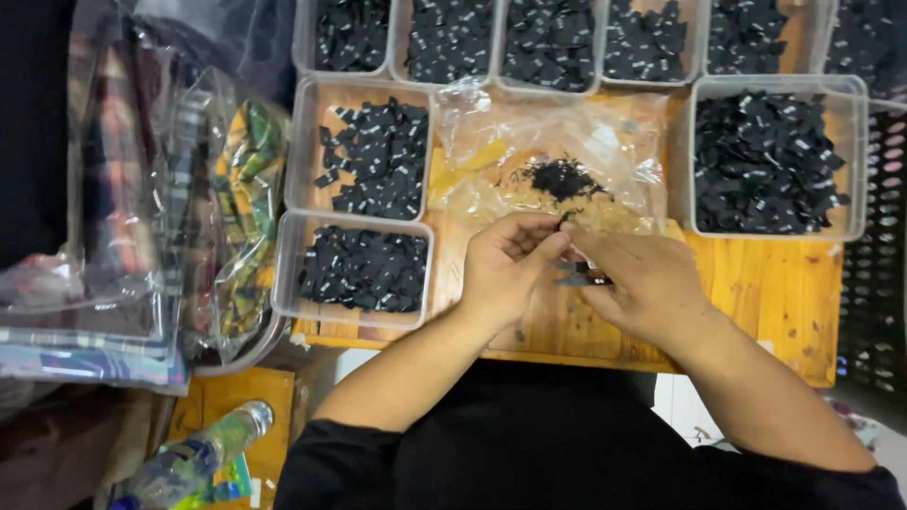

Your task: Trimming excess material from small black fabric labels using hand snips.

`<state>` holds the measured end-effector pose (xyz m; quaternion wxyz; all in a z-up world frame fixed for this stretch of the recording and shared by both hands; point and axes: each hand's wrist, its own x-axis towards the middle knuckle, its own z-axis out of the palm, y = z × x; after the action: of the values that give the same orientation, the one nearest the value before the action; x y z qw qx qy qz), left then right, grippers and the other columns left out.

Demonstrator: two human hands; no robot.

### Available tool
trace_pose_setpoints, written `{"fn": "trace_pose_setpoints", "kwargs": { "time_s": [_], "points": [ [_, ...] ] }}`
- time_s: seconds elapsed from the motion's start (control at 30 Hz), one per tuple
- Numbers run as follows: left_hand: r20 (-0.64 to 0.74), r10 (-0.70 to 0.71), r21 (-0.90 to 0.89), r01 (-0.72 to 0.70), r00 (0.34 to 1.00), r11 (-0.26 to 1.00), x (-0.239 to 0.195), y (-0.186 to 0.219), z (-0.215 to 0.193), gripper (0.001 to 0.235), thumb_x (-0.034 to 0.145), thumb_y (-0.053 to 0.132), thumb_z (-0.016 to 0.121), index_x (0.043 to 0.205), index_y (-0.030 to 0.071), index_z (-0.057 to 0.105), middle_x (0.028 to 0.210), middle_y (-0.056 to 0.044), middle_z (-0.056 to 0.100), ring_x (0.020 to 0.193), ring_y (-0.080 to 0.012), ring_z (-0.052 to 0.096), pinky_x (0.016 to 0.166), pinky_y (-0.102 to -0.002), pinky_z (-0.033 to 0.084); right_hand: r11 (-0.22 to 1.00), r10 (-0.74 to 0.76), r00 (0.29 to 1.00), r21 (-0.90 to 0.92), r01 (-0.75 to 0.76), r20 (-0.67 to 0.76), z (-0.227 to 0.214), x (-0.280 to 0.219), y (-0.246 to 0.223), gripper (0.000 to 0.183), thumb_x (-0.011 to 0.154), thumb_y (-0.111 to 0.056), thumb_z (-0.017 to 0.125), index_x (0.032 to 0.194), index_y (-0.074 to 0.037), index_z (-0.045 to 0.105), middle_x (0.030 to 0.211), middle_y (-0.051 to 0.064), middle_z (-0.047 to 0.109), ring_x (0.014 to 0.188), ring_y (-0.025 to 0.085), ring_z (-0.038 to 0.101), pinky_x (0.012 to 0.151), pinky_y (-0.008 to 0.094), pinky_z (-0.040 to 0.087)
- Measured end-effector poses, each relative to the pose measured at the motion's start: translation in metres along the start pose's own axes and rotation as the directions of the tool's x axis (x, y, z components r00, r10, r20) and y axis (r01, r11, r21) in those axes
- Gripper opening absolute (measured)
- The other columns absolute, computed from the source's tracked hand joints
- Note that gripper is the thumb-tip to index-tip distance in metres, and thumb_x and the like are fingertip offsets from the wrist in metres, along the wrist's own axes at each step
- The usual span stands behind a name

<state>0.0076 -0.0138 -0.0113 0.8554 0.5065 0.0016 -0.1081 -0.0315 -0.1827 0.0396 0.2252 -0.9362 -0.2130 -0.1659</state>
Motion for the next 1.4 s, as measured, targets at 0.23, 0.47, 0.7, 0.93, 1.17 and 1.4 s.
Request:
{"fn": "trace_pose_setpoints", "kwargs": {
  "time_s": [0.23, 0.47, 0.7, 0.93, 1.17, 1.4],
  "points": [
    [-0.044, 0.023, -0.046, -0.025, 0.999, 0.999, 0.007, -0.007, -0.012, 0.009, 0.095, 0.0, 0.072, 0.103, -0.003, 0.072, 0.08, -0.016, 0.072, 0.071, -0.0182, 0.074, 0.059, -0.026, 0.063, 0.777, 0.462, 0.88, 0.428, -0.462, 0.111, 0.003, 0.004, -0.006, 0.031, 0.09, -0.017, 0.074, 0.12, -0.02, 0.079, 0.054, 0.003, 0.054, 0.053, 0.017, 0.056, 0.058, 0.031, 0.049],
    [-0.078, -0.006, -0.017, 0.004, 0.997, 1.0, 0.004, 0.007, -0.005, 0.011, 0.099, 0.003, 0.066, 0.109, 0.001, 0.07, 0.082, -0.009, 0.067, 0.073, -0.0104, 0.066, 0.064, -0.021, 0.059, 0.637, 0.54, 0.821, 0.549, -0.542, 0.184, 0.015, 0.006, -0.005, 0.017, 0.096, -0.016, 0.068, 0.109, -0.013, 0.078, 0.052, 0.003, 0.052, 0.051, 0.014, 0.047, 0.052, 0.028, 0.041],
    [-0.084, 0.018, -0.118, -0.028, 0.996, 0.993, 0.007, -0.008, -0.009, 0.009, 0.098, 0.002, 0.067, 0.107, -0.001, 0.069, 0.08, -0.009, 0.062, 0.069, -0.0105, 0.061, 0.062, -0.021, 0.054, 0.676, 0.476, 0.844, 0.51, -0.532, 0.248, 0.022, -0.009, 0.005, 0.037, 0.102, -0.035, 0.05, 0.111, -0.011, 0.076, 0.057, 0.011, 0.057, 0.054, 0.024, 0.053, 0.06, 0.038, 0.049],
    [-0.066, 0.022, -0.139, -0.031, 0.998, 0.99, 0.004, 0.0, -0.003, 0.008, 0.1, 0.001, 0.065, 0.106, -0.002, 0.068, 0.081, -0.011, 0.063, 0.072, -0.0111, 0.062, 0.064, -0.021, 0.053, 0.739, 0.4, 0.882, 0.481, -0.471, 0.249, 0.031, -0.014, 0.012, 0.033, 0.107, -0.025, 0.043, 0.103, -0.009, 0.072, 0.07, 0.016, 0.067, 0.064, 0.04, 0.064, 0.065, 0.048, 0.055],
    [-0.011, 0.121, -0.073, -0.122, 0.993, 0.99, 0.001, 0.009, -0.002, 0.007, 0.1, 0.002, 0.064, 0.105, -0.002, 0.068, 0.081, -0.013, 0.065, 0.073, -0.0112, 0.061, 0.066, -0.022, 0.051, 0.748, 0.392, 0.881, 0.466, -0.473, 0.265, 0.04, -0.025, 0.021, 0.025, 0.105, -0.024, 0.051, 0.098, -0.009, 0.07, 0.056, 0.016, 0.055, 0.052, 0.035, 0.055, 0.057, 0.044, 0.051],
    [0.034, 0.213, 0.027, -0.214, 0.976, 0.976, 0.0, 0.009, -0.005, 0.008, 0.099, 0.001, 0.066, 0.105, -0.004, 0.067, 0.083, -0.013, 0.068, 0.078, -0.0111, 0.061, 0.071, -0.025, 0.053, 0.77, 0.383, 0.889, 0.445, -0.458, 0.251, 0.048, -0.031, 0.025, 0.023, 0.103, -0.026, 0.056, 0.097, -0.011, 0.071, 0.051, 0.012, 0.054, 0.05, 0.034, 0.058, 0.054, 0.041, 0.051]
  ]
}}
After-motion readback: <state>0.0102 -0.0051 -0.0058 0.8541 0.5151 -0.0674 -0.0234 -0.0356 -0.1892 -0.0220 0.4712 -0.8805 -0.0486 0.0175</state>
